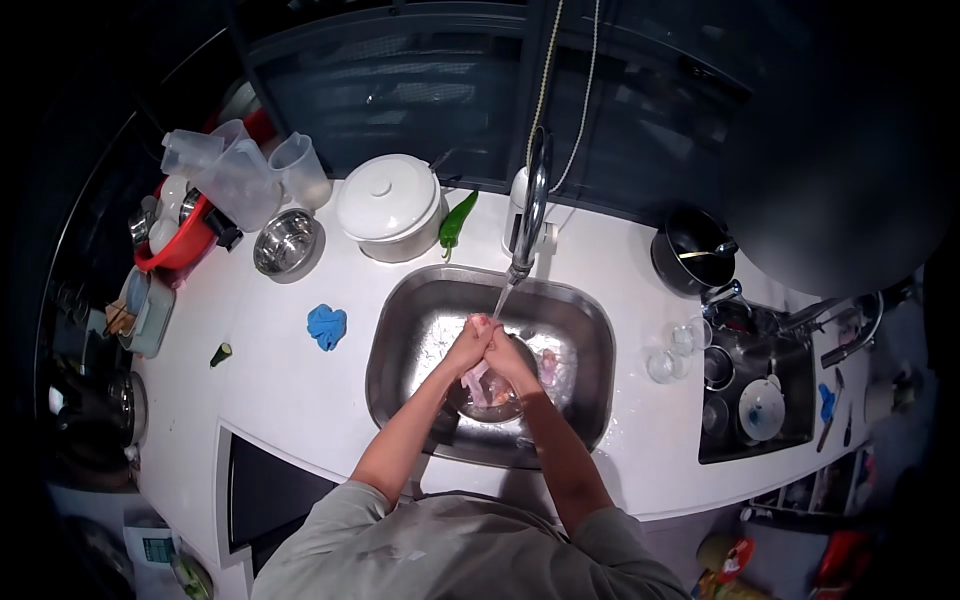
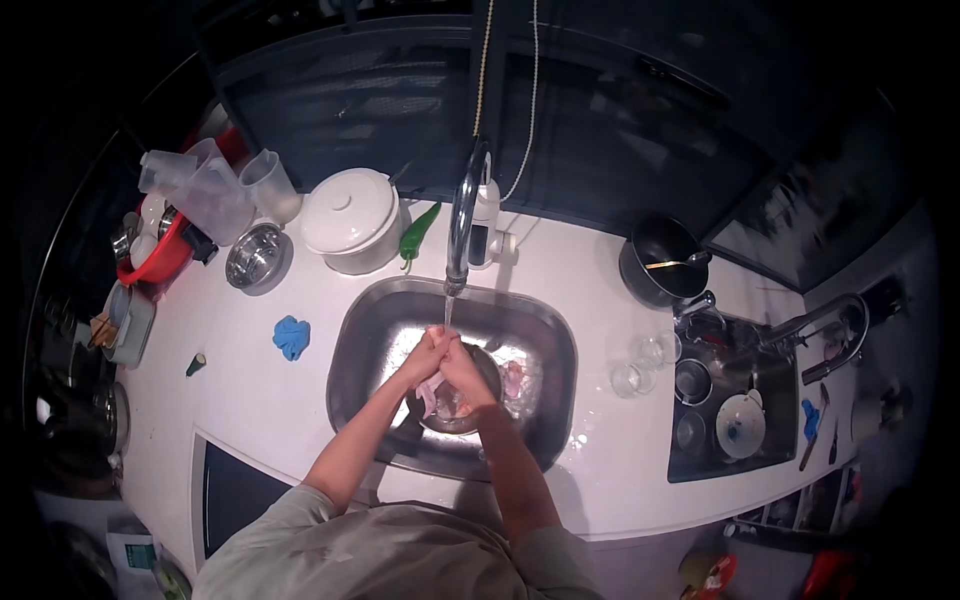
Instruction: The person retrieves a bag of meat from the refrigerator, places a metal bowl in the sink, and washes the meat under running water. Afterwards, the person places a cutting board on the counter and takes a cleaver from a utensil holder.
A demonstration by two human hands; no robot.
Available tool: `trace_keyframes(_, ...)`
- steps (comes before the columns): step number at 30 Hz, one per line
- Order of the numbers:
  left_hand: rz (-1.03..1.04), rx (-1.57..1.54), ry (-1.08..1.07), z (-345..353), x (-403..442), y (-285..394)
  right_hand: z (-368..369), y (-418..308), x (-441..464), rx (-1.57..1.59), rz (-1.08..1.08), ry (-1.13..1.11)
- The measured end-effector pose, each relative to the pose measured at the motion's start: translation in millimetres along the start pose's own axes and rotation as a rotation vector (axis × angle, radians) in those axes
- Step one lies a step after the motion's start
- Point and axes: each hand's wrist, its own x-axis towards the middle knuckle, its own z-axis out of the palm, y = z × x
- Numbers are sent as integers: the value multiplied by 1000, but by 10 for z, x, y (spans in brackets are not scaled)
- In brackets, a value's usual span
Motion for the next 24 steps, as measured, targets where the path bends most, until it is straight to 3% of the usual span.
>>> trace_keyframes(3,35,-124,100,178,57,-74,-44,168,10,-10,-134,72)
trace_keyframes(6,209,349,409,309,186,-128,-148,-188,-236,-123,-165,106)
trace_keyframes(9,59,208,547,482,201,147,-244,-480,-368,-215,-94,167)
trace_keyframes(10,111,-72,476,486,280,37,-266,-539,-386,-217,-75,181)
trace_keyframes(13,-169,-84,476,293,541,-34,-220,-614,-444,-156,-102,257)
trace_keyframes(18,-387,-665,726,-14,640,92,-87,-687,-471,-31,-39,301)
trace_keyframes(23,-99,-246,497,-110,166,136,-54,-422,62,-206,-63,347)
trace_keyframes(24,-40,-229,469,-55,90,104,-74,-700,72,-50,179,319)
